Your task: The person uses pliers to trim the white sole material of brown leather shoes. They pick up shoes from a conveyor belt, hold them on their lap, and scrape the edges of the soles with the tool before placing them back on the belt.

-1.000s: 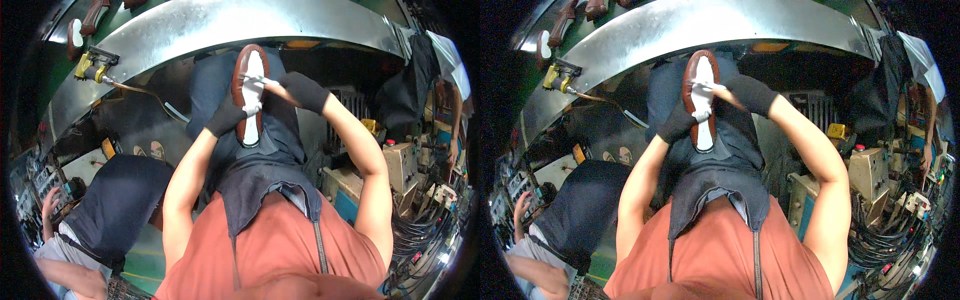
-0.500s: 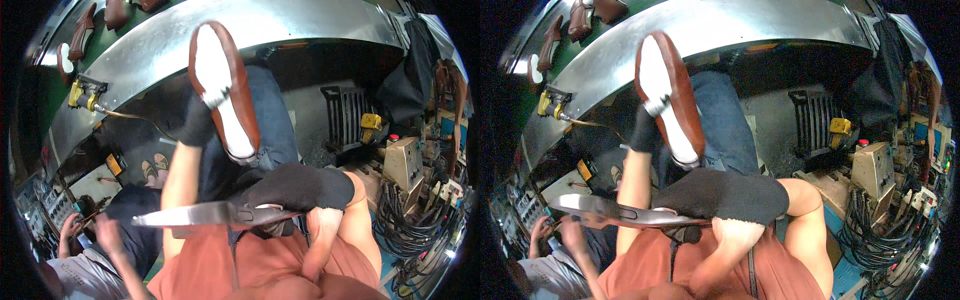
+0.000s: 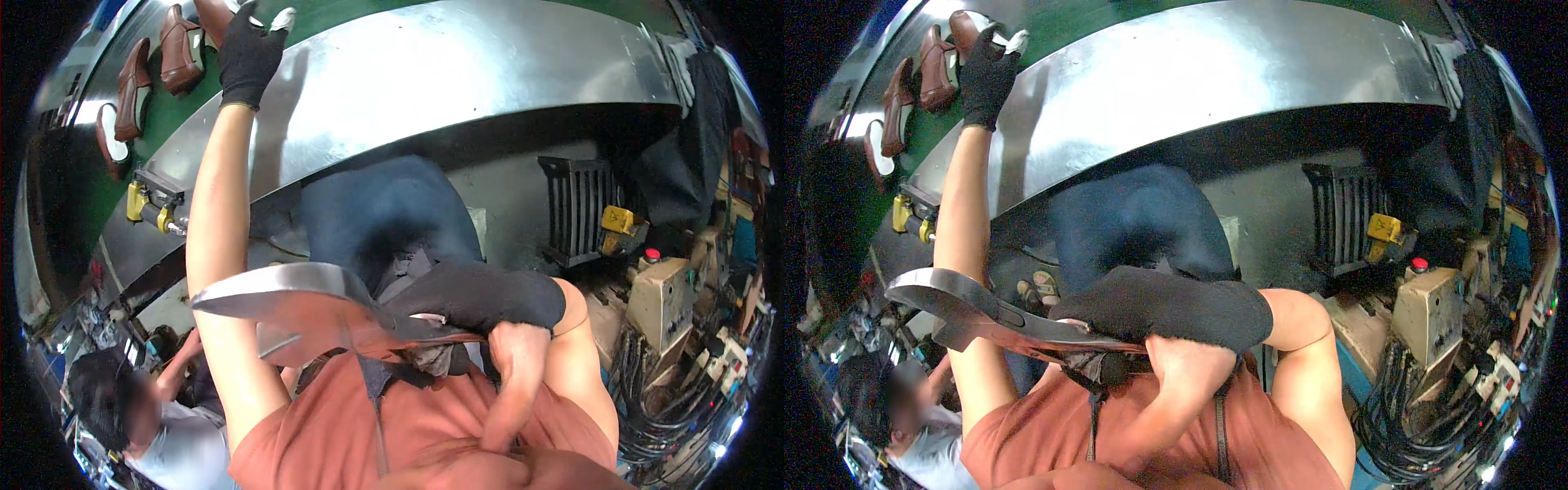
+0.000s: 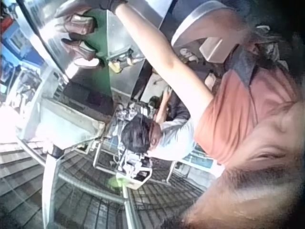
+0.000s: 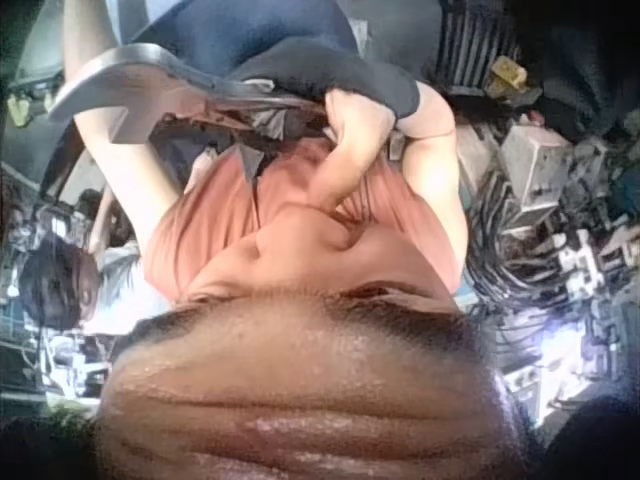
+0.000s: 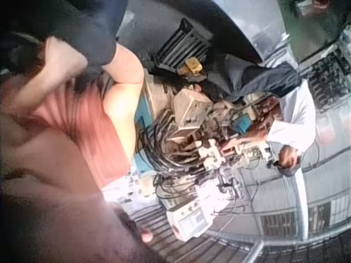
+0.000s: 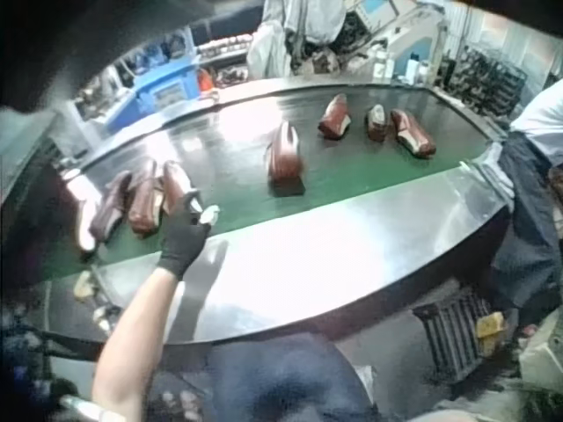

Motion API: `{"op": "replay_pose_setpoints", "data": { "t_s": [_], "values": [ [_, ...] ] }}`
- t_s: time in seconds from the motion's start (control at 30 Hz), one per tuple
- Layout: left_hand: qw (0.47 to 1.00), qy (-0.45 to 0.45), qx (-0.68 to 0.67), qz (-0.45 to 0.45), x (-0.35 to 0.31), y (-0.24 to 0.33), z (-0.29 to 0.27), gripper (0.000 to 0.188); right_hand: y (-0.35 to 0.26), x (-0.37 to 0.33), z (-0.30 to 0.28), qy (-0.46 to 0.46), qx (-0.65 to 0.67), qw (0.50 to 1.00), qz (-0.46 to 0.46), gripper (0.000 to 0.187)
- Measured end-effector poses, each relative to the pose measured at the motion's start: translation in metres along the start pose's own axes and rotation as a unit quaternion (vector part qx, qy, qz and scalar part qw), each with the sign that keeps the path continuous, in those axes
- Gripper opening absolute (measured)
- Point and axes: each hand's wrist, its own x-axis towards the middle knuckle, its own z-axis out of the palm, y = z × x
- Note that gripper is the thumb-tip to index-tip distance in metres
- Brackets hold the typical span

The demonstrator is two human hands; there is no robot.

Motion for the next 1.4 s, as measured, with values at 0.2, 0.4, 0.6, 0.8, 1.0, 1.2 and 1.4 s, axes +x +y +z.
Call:
{"op": "replay_pose_setpoints", "data": {
  "t_s": [0.2,0.4,0.6,0.8,1.0,1.2,1.4],
  "values": [
    [0.895,0.059,0.017,-0.442,0.033,-0.065,0.050,0.126,0.000,0.003,-0.017,-0.009,0.009,1.000,-0.002,0.057],
    [0.889,-0.023,0.006,-0.456,0.043,-0.111,0.072,0.081,-0.004,0.005,-0.017,-0.003,-0.003,1.000,0.006,0.052],
    [0.982,-0.100,0.015,-0.162,-0.019,-0.150,0.003,0.041,-0.012,0.010,0.000,0.005,-0.044,0.999,0.012,0.047],
    [0.998,0.009,0.058,0.034,-0.226,-0.127,-0.086,0.030,-0.024,0.005,0.059,0.012,-0.093,0.995,0.037,0.042],
    [0.681,0.099,-0.675,-0.265,-0.372,-0.150,-0.138,0.046,-0.019,-0.006,0.114,0.095,-0.220,0.950,0.200,0.037],
    [0.848,0.019,-0.525,-0.070,-0.346,0.060,-0.082,0.033,0.023,-0.061,0.137,0.282,-0.132,0.883,0.351,0.030],
    [0.849,-0.049,-0.525,-0.044,-0.314,0.103,-0.068,0.061,0.086,-0.109,0.142,0.348,-0.123,0.879,0.301,0.036]
  ]
}}
